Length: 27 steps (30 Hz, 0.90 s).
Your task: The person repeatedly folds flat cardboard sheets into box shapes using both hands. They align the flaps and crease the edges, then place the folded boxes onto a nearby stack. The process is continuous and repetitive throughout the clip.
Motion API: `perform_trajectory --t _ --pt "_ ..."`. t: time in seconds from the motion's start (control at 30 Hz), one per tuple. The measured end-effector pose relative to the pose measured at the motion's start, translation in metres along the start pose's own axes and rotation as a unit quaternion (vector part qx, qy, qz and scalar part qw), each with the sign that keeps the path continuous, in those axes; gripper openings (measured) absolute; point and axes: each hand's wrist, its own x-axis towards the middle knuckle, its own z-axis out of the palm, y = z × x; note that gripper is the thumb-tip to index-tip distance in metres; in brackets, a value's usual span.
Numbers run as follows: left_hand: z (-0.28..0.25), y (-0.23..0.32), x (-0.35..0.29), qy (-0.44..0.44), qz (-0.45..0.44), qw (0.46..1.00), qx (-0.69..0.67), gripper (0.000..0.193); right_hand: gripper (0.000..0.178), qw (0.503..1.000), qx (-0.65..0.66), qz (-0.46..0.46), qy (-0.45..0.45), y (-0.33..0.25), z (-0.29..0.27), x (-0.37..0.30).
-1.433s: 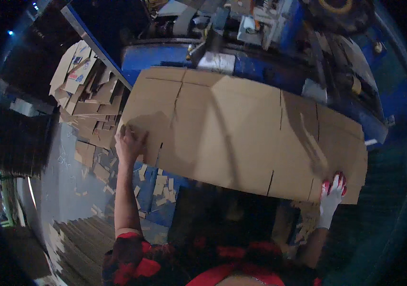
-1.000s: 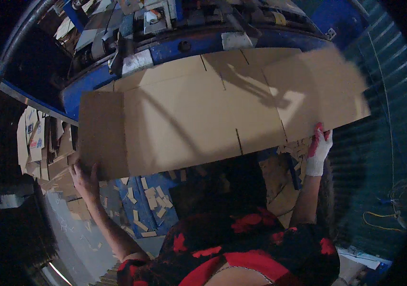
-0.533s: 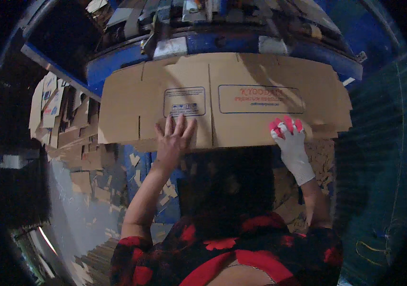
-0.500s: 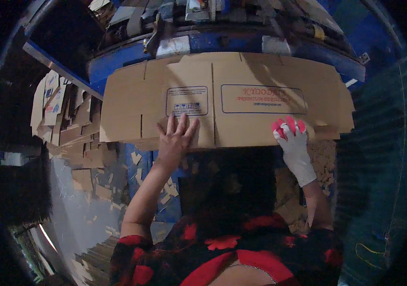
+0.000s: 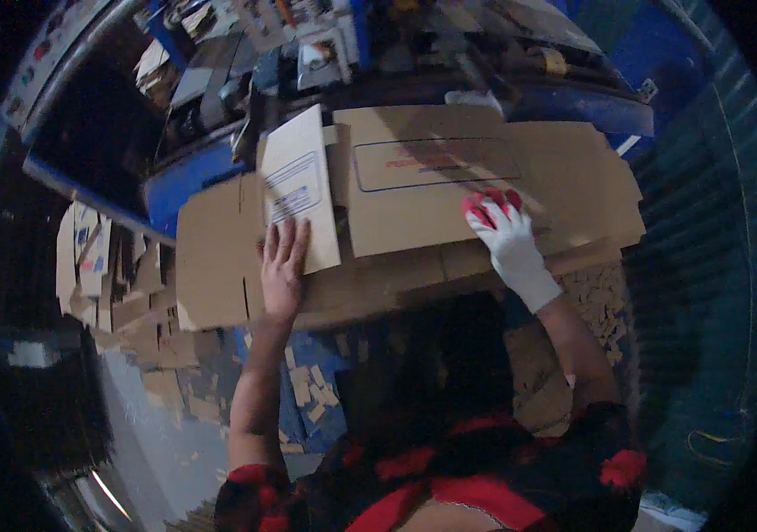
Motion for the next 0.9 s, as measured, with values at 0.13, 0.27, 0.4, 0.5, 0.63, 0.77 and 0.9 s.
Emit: perform_trajectory --t 0.13,0.27,0.4,0.5,0.63,0.77,0.9 --pt "0.017 -0.007 0.028 0.016 0.002 1.000 -0.021 0.052 0.046 0.996 -0.076 -0.035 0.018 0.022 0.014 0.042" --pt "0.042 -0.027 0.061 0.013 -0.016 1.000 -0.014 0.053 0.048 0.997 -0.039 -0.013 -0.070 0.040 0.025 0.071" --pt "0.066 -0.060 0.115 0.029 0.025 0.999 0.030 0.056 0.050 0.997 -0.057 -0.032 -0.044 0.066 0.053 0.117" --pt "0.065 -0.078 0.182 0.067 0.001 0.995 0.069 0.052 0.054 0.993 -0.078 -0.024 -0.080 0.086 0.073 0.190" --pt "0.061 -0.085 0.233 -0.009 -0.131 0.981 0.141 0.057 0.062 0.990 -0.119 -0.024 -0.066 0.105 0.074 0.247" --pt "0.051 -0.066 0.192 0.031 -0.043 0.998 -0.039 0.051 0.057 0.999 0.002 0.033 0.031 0.145 0.075 0.210" --pt "-0.039 -0.050 0.054 0.010 -0.329 0.941 -0.080 0.044 0.053 0.977 -0.060 0.205 -0.003 0.133 0.014 0.058"
